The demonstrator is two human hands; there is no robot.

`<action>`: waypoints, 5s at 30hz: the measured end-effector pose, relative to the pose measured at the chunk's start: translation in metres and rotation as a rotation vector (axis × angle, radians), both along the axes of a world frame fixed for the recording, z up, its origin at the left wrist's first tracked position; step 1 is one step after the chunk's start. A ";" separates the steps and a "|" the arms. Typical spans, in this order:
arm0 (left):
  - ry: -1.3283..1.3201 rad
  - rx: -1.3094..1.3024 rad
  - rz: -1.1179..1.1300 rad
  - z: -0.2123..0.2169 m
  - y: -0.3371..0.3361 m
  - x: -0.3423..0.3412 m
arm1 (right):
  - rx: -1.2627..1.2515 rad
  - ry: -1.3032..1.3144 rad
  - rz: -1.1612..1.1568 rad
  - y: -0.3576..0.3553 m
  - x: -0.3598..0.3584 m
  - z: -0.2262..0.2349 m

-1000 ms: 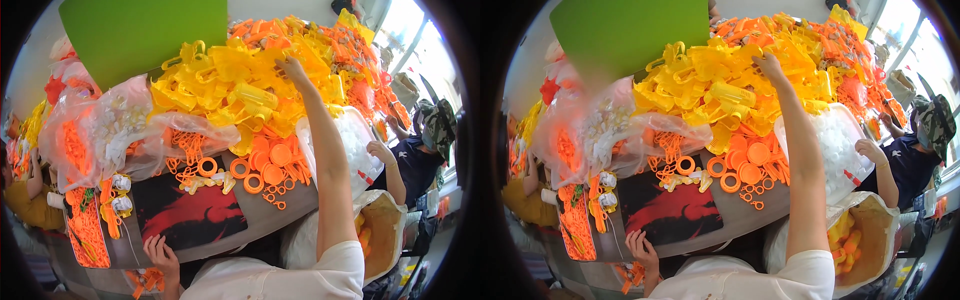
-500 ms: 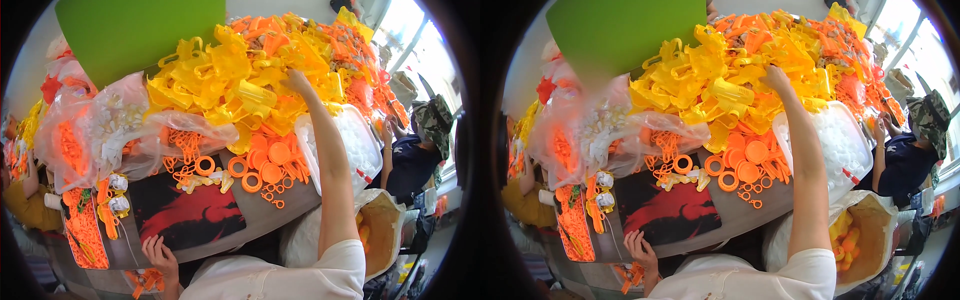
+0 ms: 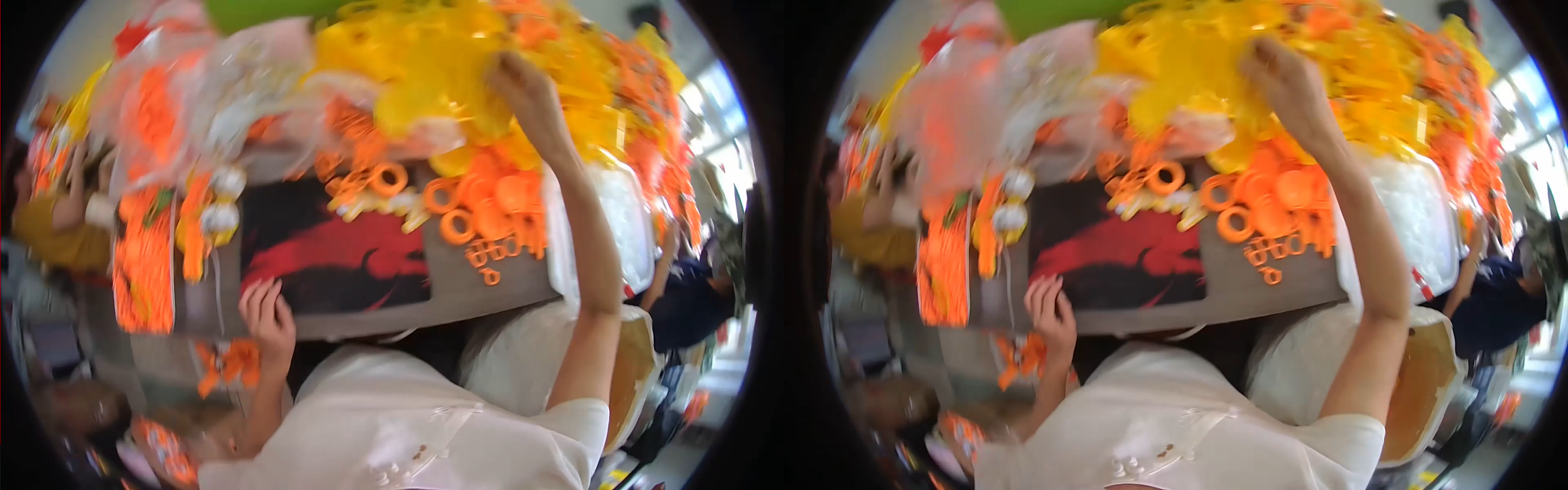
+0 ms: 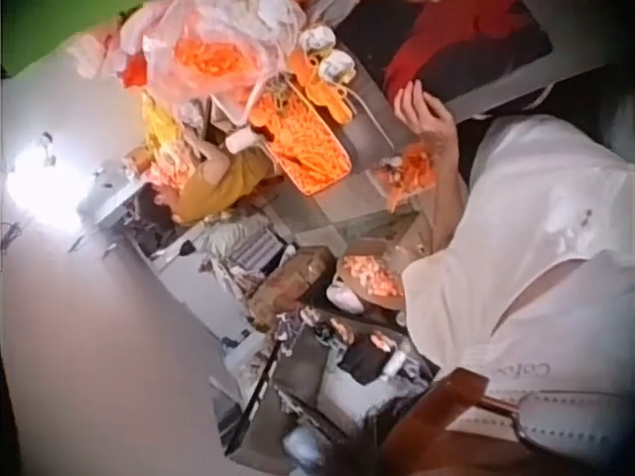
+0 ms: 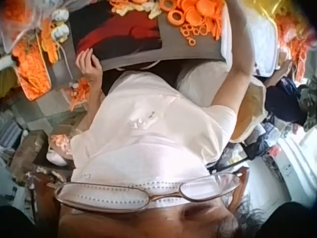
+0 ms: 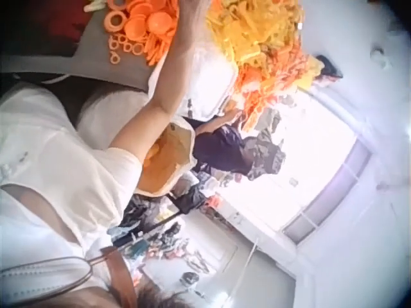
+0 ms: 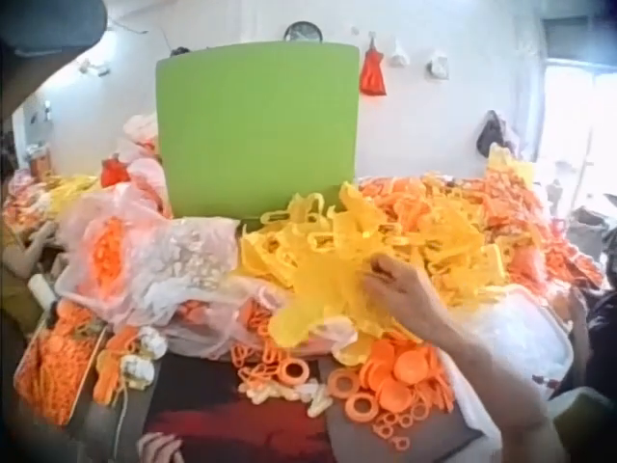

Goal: Assembling plastic toy guns from various components on a factory workbench.

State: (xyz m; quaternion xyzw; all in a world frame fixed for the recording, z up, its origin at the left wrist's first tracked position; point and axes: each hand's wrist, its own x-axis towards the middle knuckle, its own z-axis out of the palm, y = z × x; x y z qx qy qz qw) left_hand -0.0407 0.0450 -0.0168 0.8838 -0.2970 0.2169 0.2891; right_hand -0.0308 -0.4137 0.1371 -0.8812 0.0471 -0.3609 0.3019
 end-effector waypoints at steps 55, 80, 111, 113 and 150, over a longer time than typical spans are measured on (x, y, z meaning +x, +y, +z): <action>0.897 -1.127 -0.291 0.043 0.092 -0.041 | 0.870 0.408 0.437 0.387 -0.074 -0.111; 0.447 -0.473 -0.913 0.130 0.043 0.000 | 1.441 0.565 1.275 0.318 -0.096 -0.051; 0.646 -0.366 -0.274 0.022 -0.042 0.077 | 0.307 0.480 0.283 0.239 -0.022 -0.117; 0.587 -0.369 -0.290 0.024 -0.043 0.079 | 0.287 0.459 0.292 0.240 -0.022 -0.116; 0.124 -0.087 -0.127 0.010 -0.056 0.059 | -0.295 0.529 -0.203 0.191 -0.126 -0.109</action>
